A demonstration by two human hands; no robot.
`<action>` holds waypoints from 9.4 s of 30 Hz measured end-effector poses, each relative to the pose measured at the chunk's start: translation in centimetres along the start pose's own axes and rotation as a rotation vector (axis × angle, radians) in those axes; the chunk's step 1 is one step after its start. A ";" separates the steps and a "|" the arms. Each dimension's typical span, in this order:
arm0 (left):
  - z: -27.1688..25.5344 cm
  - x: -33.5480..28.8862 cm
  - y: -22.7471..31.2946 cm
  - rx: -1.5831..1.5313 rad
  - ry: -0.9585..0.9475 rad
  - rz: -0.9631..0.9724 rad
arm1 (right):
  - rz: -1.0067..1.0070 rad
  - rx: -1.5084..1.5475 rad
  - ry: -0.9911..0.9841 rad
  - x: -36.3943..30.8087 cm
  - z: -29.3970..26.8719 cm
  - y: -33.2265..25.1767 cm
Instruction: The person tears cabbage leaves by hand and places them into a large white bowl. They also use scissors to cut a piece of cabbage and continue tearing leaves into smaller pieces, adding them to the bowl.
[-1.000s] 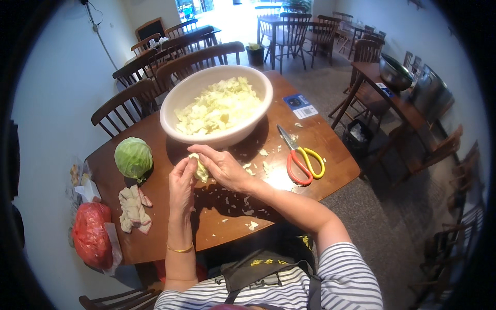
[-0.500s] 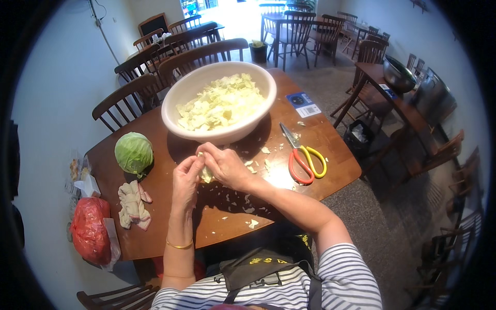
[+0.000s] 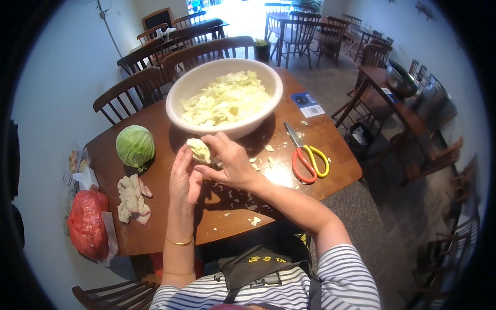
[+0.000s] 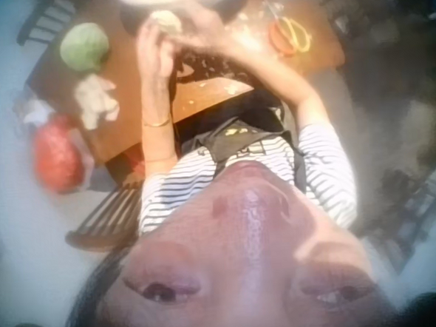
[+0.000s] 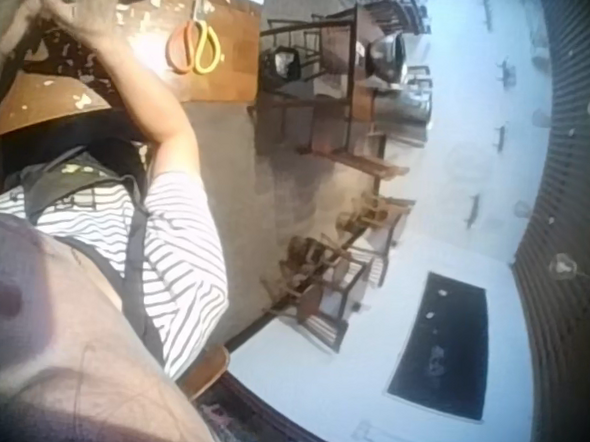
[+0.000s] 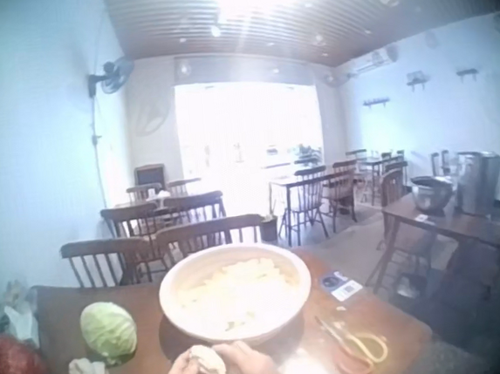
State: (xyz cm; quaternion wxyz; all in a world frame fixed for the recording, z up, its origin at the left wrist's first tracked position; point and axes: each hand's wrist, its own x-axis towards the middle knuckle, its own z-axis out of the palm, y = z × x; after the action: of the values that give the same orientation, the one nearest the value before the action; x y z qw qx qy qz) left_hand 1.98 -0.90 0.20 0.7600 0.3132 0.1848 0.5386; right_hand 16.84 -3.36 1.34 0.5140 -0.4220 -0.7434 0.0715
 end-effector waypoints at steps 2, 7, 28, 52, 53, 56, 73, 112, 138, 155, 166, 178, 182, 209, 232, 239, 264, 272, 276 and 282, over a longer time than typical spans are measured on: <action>-0.2 0.0 0.1 -0.025 -0.026 -0.003 | 0.021 0.036 0.064 0.0 0.5 0.2; 0.9 -0.4 0.3 0.212 0.015 -0.035 | 0.081 0.238 0.117 0.3 0.2 1.7; -0.2 0.2 -0.9 0.063 -0.019 -0.111 | 0.412 0.553 0.030 -0.3 0.0 1.6; -0.4 0.4 0.4 0.524 -0.041 0.040 | 0.292 0.346 -0.226 0.1 -0.4 1.1; -0.4 0.3 0.4 0.557 -0.045 0.058 | 0.271 0.327 -0.212 -0.1 -0.1 1.2; -0.4 0.3 0.0 0.553 -0.024 0.082 | 0.287 0.263 -0.217 -0.4 0.0 0.8; -1.2 1.1 0.2 0.194 -0.030 -0.006 | 0.405 0.089 -0.129 -0.7 -5.2 -0.8; 1.2 -0.6 -0.8 0.046 -0.114 -0.080 | 0.596 -0.301 -0.797 -5.3 -14.4 -7.0; 1.8 -1.2 -0.8 0.171 -0.099 -0.058 | 0.577 -0.355 -0.819 -4.9 -13.5 -5.8; 1.5 -0.9 -0.9 0.292 0.007 -0.029 | 0.467 -0.356 -0.750 -5.1 -12.3 -5.7; 0.9 -0.6 -1.7 0.410 0.074 0.024 | 0.466 -0.310 -0.704 -5.3 -10.8 -6.0; 0.8 -0.3 -1.2 0.442 0.049 -0.066 | 0.548 -0.039 -0.774 -5.3 -12.3 -5.6; 1.3 -0.5 -1.3 0.417 0.012 -0.044 | 0.596 -0.248 -0.745 -5.4 -11.6 -6.4; 0.5 -0.5 -1.4 0.073 -0.221 -0.343 | 0.306 -0.391 -0.321 -3.9 -11.7 -2.0; 0.1 0.2 1.0 0.158 -0.067 -0.149 | 0.194 0.038 -0.385 2.5 -4.0 -2.6; 0.6 0.1 0.8 0.302 -0.031 -0.095 | 0.054 0.122 -0.291 1.5 -3.0 -0.2; -0.4 1.5 2.2 -0.228 -0.278 -0.460 | 0.700 1.540 -0.163 0.7 -4.6 2.1; -0.8 0.7 1.7 0.353 -0.184 -0.323 | 0.558 0.693 -0.435 0.4 -3.2 1.4; -0.2 0.3 1.0 0.361 -0.091 -0.176 | 0.601 0.908 -0.323 0.6 -3.2 2.0; 0.3 0.3 0.2 0.192 0.017 -0.167 | 0.451 0.599 -0.115 -0.2 -1.0 1.4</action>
State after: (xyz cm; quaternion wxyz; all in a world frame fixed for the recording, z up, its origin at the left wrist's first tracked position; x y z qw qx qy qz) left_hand 2.15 -0.71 0.58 0.7672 0.3635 0.2673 0.4559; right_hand 18.50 -2.95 0.86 0.5433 -0.4012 -0.6057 0.4207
